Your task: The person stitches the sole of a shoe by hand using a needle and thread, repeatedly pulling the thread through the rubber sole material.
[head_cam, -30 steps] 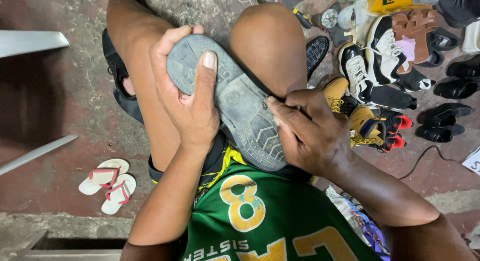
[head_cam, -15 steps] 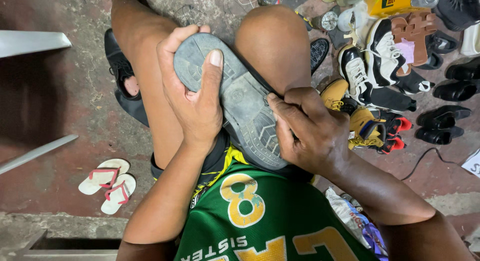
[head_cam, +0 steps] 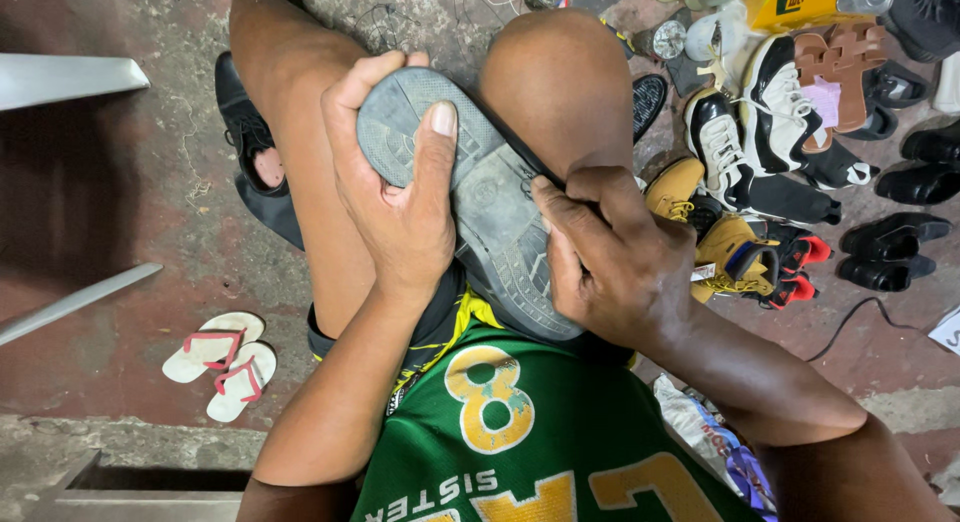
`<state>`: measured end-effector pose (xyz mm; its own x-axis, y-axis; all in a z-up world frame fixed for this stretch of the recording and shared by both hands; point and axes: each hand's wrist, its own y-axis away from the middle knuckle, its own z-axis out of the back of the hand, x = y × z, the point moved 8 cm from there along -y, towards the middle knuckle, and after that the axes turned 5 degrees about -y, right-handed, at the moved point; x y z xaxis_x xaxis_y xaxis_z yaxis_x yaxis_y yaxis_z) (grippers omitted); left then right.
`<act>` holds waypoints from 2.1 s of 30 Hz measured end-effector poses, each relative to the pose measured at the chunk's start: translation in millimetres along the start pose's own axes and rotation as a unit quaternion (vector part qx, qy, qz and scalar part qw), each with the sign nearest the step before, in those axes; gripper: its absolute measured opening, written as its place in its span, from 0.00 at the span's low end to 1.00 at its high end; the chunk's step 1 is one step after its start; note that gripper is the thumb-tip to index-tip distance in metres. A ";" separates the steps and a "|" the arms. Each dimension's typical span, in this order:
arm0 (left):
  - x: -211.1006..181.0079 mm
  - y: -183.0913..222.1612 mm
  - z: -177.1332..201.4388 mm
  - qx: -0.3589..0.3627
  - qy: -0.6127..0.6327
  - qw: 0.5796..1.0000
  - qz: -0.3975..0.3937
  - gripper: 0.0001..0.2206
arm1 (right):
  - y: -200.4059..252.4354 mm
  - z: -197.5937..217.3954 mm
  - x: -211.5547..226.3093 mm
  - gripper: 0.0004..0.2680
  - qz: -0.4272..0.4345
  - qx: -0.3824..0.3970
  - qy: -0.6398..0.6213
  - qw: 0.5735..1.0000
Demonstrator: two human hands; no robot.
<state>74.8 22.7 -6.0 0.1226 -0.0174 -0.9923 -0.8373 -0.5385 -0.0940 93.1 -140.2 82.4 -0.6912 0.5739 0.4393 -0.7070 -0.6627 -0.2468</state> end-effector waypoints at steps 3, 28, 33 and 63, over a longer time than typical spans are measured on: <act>-0.9 0.1 -0.7 -0.003 -0.005 1.000 -0.004 0.13 | 1.1 -0.2 2.9 0.08 -0.002 -0.003 0.000 1.000; -3.1 -4.2 2.6 0.005 -0.044 0.999 -0.015 0.14 | -10.6 -7.5 -3.1 0.11 -0.035 -0.011 -0.048 0.998; -0.4 -3.6 2.7 0.007 0.023 1.000 -0.016 0.13 | -6.3 3.8 -33.4 0.09 -0.103 0.066 -0.140 0.983; -37.4 25.7 10.0 -0.017 -0.002 0.989 -0.144 0.13 | 8.9 -1.2 -15.6 0.09 -0.051 -0.094 -0.298 0.949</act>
<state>43.3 18.0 27.9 0.3514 0.1446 -0.9250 -0.7497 -0.5484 -0.3705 97.5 -154.4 72.3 -0.4505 0.2199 0.8652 -0.8183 -0.4893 -0.3017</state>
